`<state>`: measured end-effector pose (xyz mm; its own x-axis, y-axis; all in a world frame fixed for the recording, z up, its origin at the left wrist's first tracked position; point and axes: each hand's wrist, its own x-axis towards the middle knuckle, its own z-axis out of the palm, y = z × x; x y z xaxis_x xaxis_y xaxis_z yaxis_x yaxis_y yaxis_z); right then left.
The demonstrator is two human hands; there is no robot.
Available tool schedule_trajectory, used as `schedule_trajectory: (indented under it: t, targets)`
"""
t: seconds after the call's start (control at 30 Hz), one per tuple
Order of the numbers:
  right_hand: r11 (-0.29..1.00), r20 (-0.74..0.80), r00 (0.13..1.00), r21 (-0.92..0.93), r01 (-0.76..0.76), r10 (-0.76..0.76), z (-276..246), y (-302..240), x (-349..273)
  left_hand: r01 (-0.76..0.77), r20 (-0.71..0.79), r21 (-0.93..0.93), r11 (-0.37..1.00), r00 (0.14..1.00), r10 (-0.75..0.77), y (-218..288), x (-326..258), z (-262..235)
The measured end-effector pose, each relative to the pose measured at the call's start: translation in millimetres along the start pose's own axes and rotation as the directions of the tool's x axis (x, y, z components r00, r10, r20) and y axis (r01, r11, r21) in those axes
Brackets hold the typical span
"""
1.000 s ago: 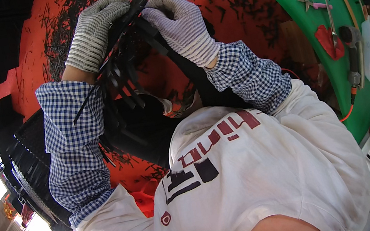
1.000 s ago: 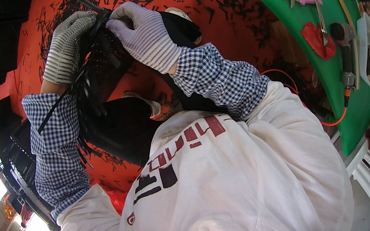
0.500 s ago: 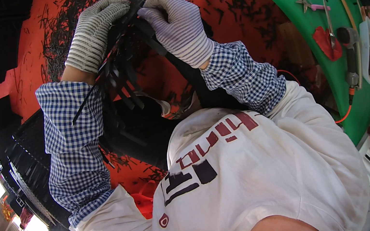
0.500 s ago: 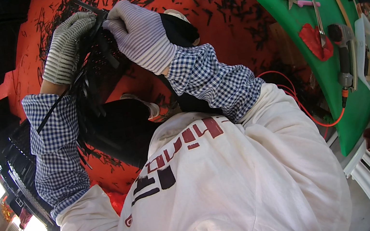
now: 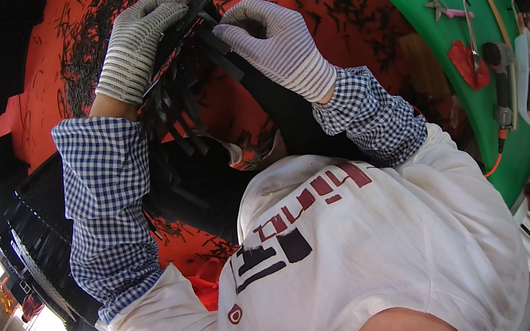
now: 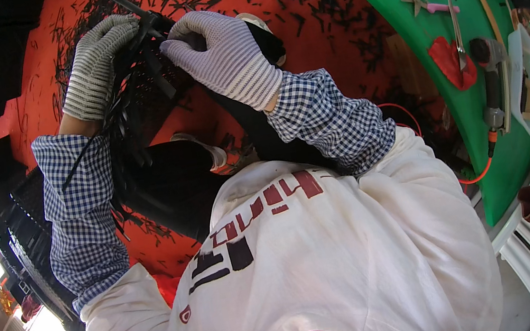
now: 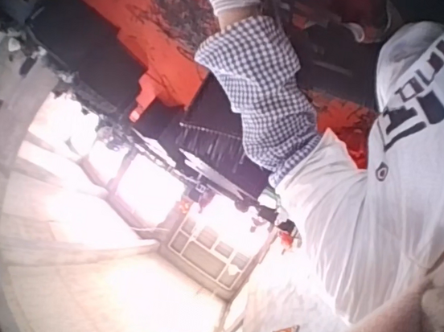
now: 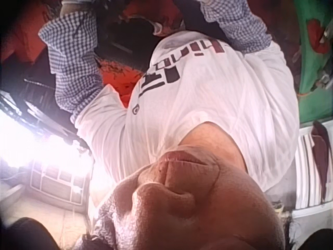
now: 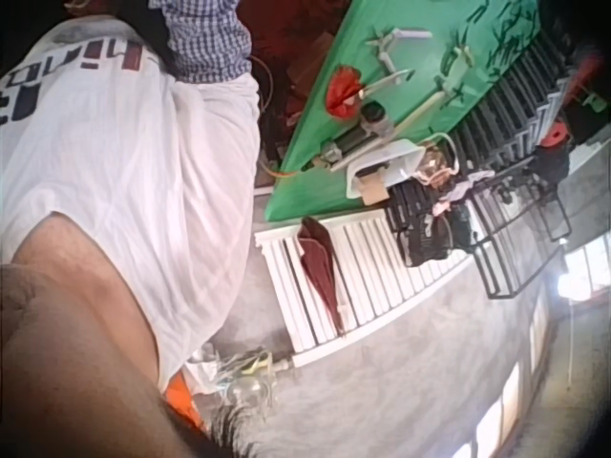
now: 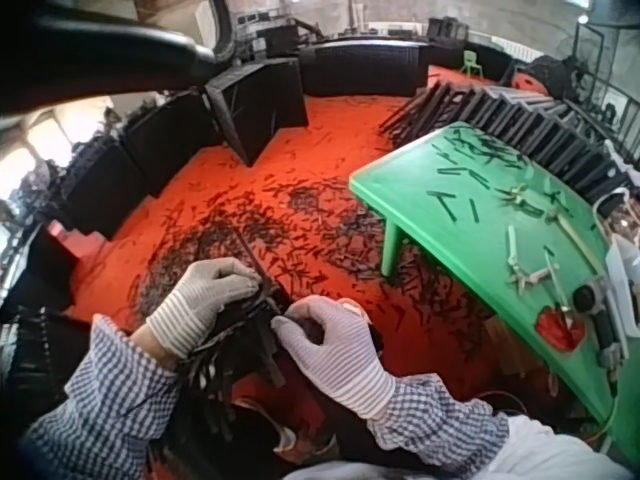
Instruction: The person cuts synthetic wicker strips on a chair panel, turns the panel over, weaves strips into the frame by hand, and trims the excess material with pliers.
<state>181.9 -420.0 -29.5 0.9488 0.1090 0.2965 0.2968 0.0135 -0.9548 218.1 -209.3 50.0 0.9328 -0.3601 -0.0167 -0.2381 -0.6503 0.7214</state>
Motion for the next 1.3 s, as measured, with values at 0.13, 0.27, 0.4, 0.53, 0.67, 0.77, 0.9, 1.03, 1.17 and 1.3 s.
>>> schedule_trajectory:
  t: [0.13,0.27,0.4,0.53,0.67,0.77,0.9,1.03,1.17,1.3]
  targets:
    - [0.992,-0.032,0.995,-0.092,0.089,-0.092,4,5,10,-0.002,-0.03,-0.013,1.0,1.0,0.002,1,0,2]
    - [0.942,-0.022,0.979,-0.277,0.19,-0.204,9,-5,26,0.259,-0.078,-0.346,0.902,0.95,-0.303,3,-4,2]
    - [0.892,0.045,0.958,-0.356,0.281,-0.284,-5,-27,43,0.161,-0.212,-0.252,0.954,0.953,-0.216,6,-12,7]
    - [0.884,0.3,0.94,-0.381,0.272,-0.16,-17,-36,65,0.254,-0.227,-0.287,0.924,0.919,-0.323,7,-3,12]
    - [0.936,0.386,0.912,-0.25,0.249,-0.14,-8,-39,87,0.214,-0.251,-0.209,0.954,0.931,-0.264,7,-3,11]
    - [0.962,0.187,0.945,0.01,0.271,-0.268,1,-49,108,0.23,-0.199,-0.134,0.964,0.947,-0.254,12,-6,15]
    - [0.971,0.113,0.967,-0.048,0.235,-0.229,23,-55,136,0.111,-0.34,-0.026,0.993,0.933,-0.113,23,-11,23]
    - [0.963,0.112,0.966,0.169,0.211,-0.231,20,-31,134,0.116,-0.324,0.132,0.984,0.944,-0.067,32,-24,33]
    - [0.992,0.129,0.991,0.129,-0.001,-0.016,-15,-2,124,0.081,-0.33,0.293,0.953,0.944,0.021,32,-22,39]
    - [0.974,0.266,0.96,0.175,-0.143,0.094,-29,31,88,0.117,-0.316,0.248,0.962,0.948,-0.034,32,-25,40]
